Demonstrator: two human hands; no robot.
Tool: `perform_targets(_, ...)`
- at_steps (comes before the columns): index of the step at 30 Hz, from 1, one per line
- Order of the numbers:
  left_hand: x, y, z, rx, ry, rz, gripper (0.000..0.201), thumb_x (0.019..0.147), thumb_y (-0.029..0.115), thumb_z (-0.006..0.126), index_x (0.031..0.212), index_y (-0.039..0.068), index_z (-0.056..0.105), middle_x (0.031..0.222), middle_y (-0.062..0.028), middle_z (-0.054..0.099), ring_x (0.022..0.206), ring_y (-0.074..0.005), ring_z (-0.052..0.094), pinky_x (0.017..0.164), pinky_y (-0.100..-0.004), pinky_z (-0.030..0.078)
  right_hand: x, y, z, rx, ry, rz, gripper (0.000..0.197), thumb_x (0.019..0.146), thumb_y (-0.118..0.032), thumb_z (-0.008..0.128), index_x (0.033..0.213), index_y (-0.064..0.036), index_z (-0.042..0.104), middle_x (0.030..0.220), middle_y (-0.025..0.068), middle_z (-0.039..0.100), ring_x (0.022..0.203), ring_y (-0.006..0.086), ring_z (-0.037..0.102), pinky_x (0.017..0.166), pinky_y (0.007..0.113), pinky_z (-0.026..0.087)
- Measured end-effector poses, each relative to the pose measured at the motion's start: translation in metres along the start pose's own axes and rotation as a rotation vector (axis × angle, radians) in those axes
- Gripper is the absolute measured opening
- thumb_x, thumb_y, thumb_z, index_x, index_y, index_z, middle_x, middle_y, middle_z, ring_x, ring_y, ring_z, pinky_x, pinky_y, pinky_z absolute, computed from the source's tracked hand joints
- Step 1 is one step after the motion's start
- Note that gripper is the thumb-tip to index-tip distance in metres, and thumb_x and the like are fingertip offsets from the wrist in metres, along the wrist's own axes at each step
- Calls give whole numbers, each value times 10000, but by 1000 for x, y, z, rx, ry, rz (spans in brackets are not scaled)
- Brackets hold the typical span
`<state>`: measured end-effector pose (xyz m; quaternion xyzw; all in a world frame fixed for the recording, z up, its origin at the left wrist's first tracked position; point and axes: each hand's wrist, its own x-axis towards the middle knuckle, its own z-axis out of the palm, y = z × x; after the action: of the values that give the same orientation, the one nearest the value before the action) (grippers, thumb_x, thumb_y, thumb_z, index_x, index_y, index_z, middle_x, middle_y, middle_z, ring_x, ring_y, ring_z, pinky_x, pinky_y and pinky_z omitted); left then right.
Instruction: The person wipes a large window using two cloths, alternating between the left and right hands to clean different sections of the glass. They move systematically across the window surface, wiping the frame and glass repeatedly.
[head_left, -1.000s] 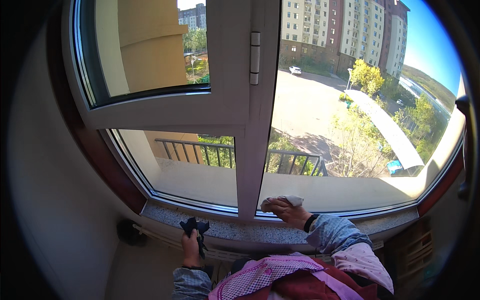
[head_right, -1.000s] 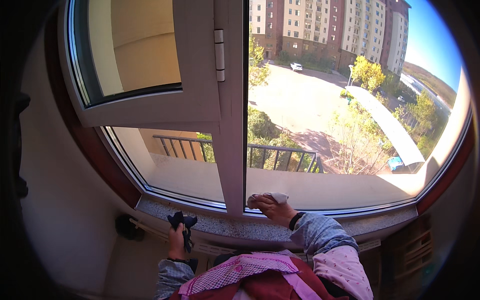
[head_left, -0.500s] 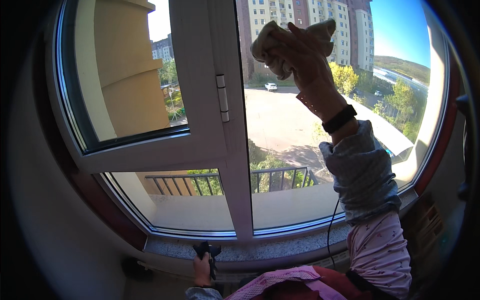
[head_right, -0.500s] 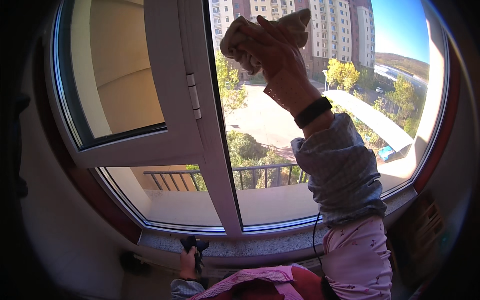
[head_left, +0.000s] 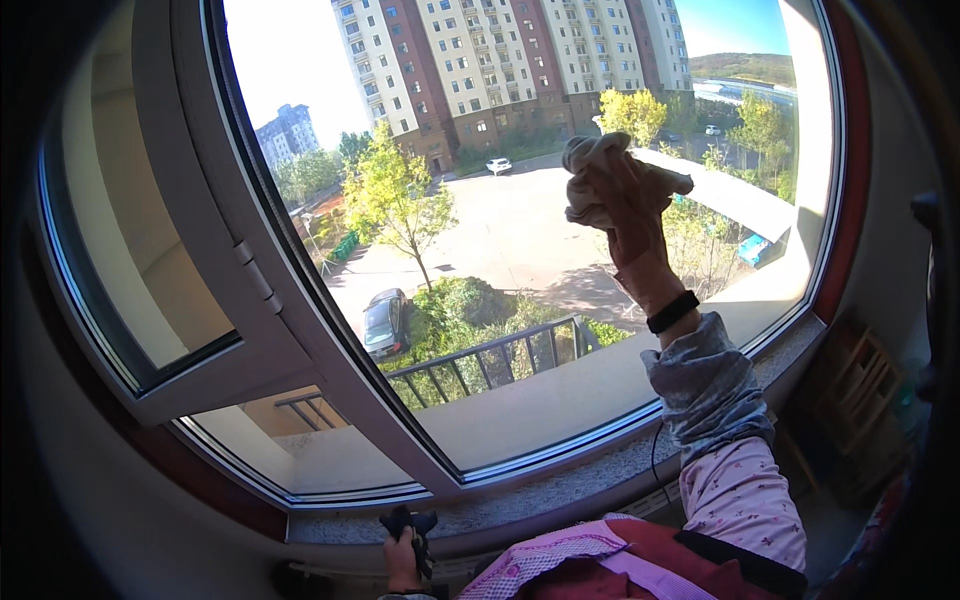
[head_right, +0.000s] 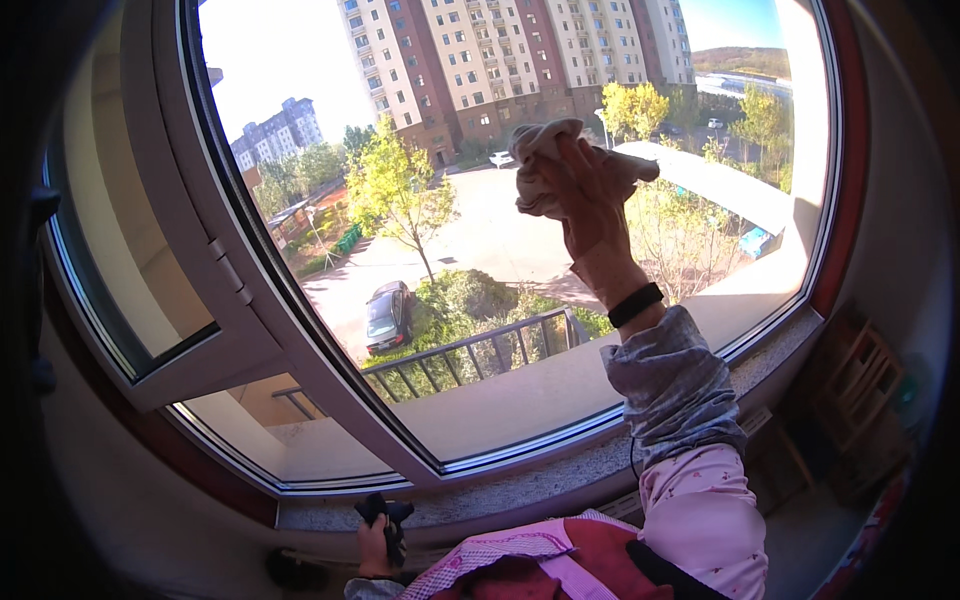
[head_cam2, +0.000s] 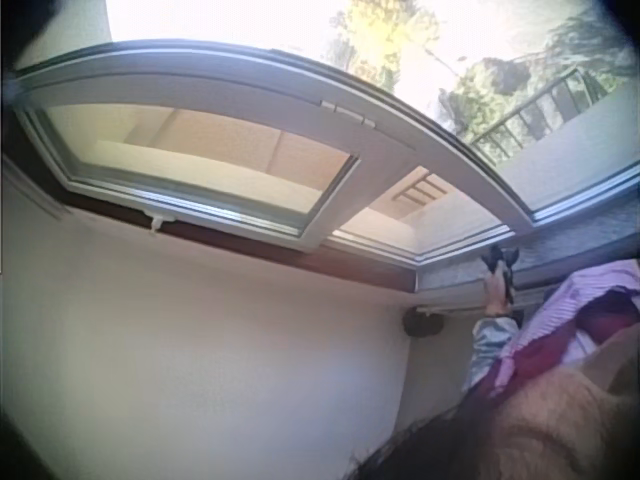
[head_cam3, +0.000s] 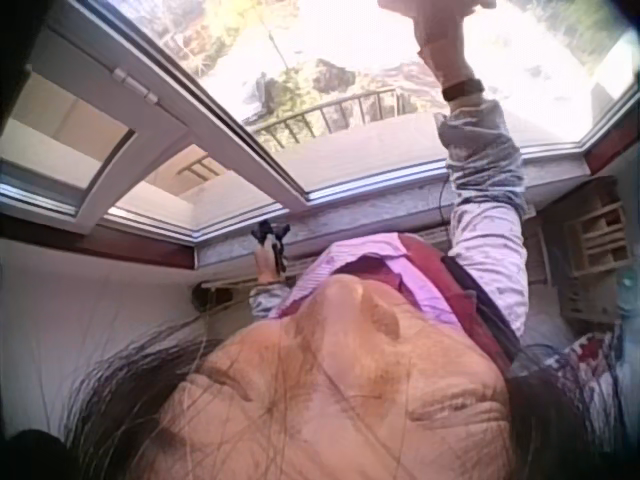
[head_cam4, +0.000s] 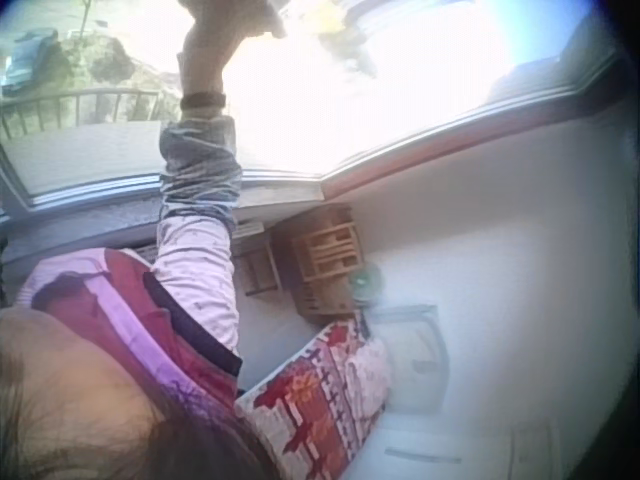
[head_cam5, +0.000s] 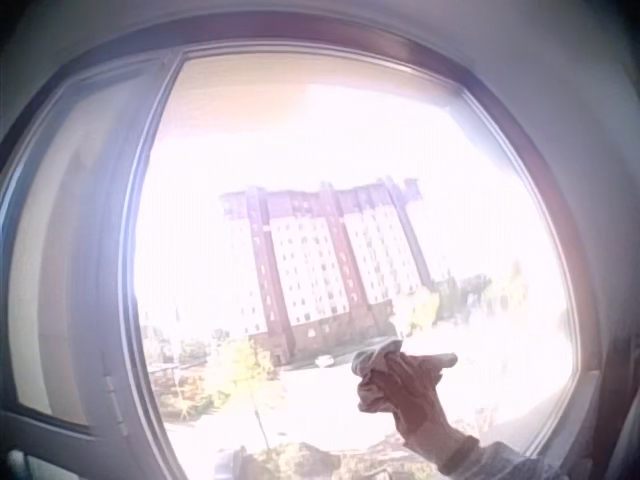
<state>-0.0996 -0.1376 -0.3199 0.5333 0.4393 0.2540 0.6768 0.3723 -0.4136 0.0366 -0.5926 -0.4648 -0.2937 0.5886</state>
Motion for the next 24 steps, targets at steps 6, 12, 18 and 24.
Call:
perform_targets(6, -19, -5, 47, 33, -31, 37, 211, 1005, 235, 616, 984, 24, 621, 683, -49, 599, 505, -200, 600, 446, -365, 461, -9, 65, -92, 351, 467, -10, 426, 1066, 4, 478, 1486, -66, 474, 1491, 62, 427, 1335, 147, 472, 1107, 320, 519)
perform_targets(12, -49, 2, 111, 160, -39, 61, 251, 1006, 265, 605, 929, 28, 637, 656, -47, 605, 494, -201, 606, 453, -355, 462, -92, 54, -4, -597, -11, -222, 519, 917, -89, 646, 1416, -209, 571, 1568, 119, 428, 1450, 405, 392, 1188, 565, 303)
perform_targets(18, -77, 9, 139, 224, -27, 52, 246, 1017, 269, 607, 1042, 29, 655, 733, -17, 619, 549, -153, 598, 493, -338, 461, -97, 85, -68, -535, -165, -277, 455, 866, -110, 685, 1303, -231, 647, 1509, 73, 498, 1394, 349, 463, 1137, 549, 345)
perform_targets(24, -77, 13, 125, 238, 53, 39, 279, 1006, 294, 620, 947, 27, 671, 762, -9, 637, 622, -136, 605, 555, -321, 458, -107, 160, -176, -513, 421, -34, 577, 983, -21, 555, 1538, -137, 448, 1590, 162, 409, 1465, 378, 394, 1196, 447, 353)
